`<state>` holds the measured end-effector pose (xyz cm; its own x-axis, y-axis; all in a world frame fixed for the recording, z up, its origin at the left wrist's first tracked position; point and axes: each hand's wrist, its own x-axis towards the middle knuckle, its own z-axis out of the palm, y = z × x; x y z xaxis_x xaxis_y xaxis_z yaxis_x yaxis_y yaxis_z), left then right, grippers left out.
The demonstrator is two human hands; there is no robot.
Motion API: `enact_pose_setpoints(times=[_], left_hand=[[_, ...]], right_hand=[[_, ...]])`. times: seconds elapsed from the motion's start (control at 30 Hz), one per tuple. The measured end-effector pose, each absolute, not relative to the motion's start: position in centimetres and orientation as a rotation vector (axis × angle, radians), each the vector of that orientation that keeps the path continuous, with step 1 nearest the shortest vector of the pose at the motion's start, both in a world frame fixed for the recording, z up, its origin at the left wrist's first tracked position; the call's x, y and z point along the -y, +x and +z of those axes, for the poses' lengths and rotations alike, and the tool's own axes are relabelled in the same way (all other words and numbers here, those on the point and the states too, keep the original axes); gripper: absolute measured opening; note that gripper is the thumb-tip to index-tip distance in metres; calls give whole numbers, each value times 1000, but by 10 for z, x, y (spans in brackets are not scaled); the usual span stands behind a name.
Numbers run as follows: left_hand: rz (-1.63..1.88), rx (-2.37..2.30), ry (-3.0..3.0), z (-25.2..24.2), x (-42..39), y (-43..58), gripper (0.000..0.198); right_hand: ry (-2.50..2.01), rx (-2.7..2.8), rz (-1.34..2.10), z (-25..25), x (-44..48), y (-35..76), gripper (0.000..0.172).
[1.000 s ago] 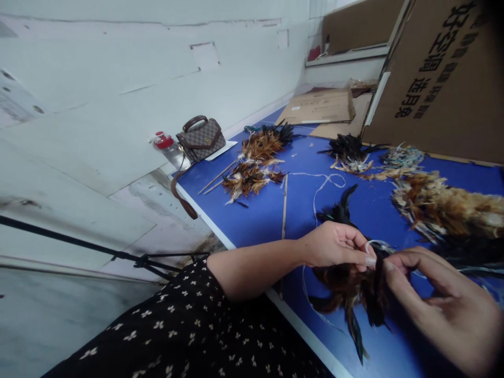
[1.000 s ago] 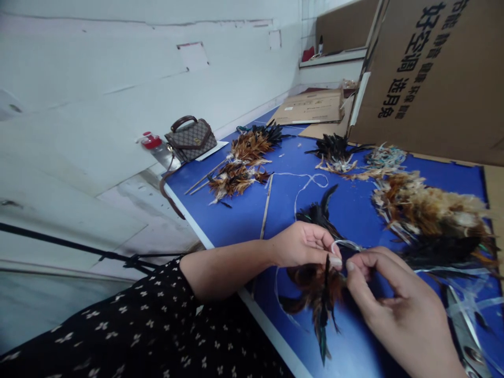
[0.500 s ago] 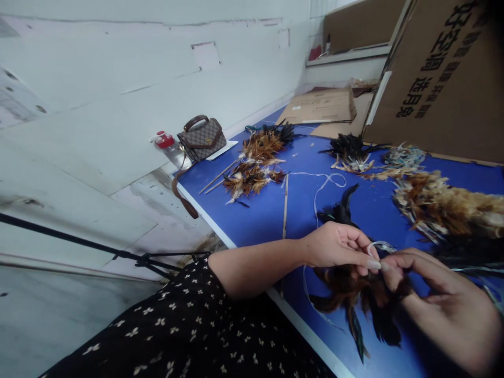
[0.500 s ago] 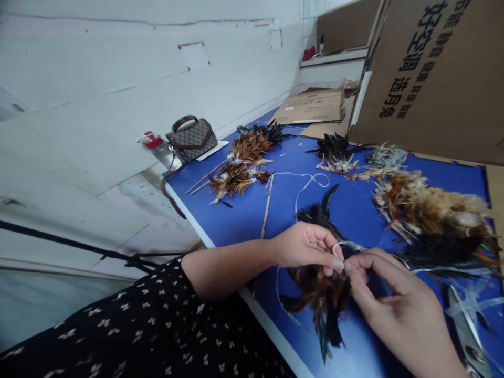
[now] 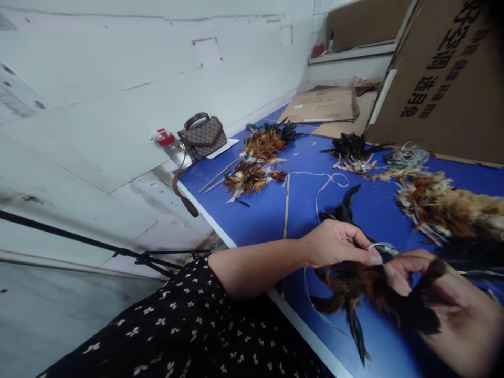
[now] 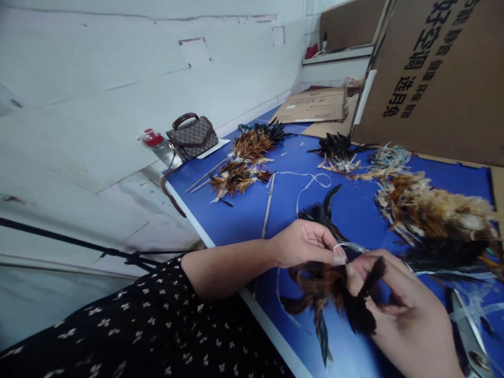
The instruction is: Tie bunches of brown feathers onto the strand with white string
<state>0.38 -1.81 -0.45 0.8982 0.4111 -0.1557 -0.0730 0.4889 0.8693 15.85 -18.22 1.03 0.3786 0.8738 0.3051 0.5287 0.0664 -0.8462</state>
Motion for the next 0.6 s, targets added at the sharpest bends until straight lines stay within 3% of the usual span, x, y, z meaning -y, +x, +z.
enact_pose_setpoints(times=[0.1,0.23,0.4,0.6], left_hand=[[354,-330,1030,-8,17,5,65],[388,-210,1094,-11,15,6,59],[405,-98,1113,-16,16,8,55],[481,-131,1274,-7,19,3,50]], right_hand=[[-1531,1490,311,1,183,165,14],[-1652,1371,222,-8,183,169,29],[-1682,1244,470,-8,179,169,45],[-1659,1109,544,-15,178,171,49]])
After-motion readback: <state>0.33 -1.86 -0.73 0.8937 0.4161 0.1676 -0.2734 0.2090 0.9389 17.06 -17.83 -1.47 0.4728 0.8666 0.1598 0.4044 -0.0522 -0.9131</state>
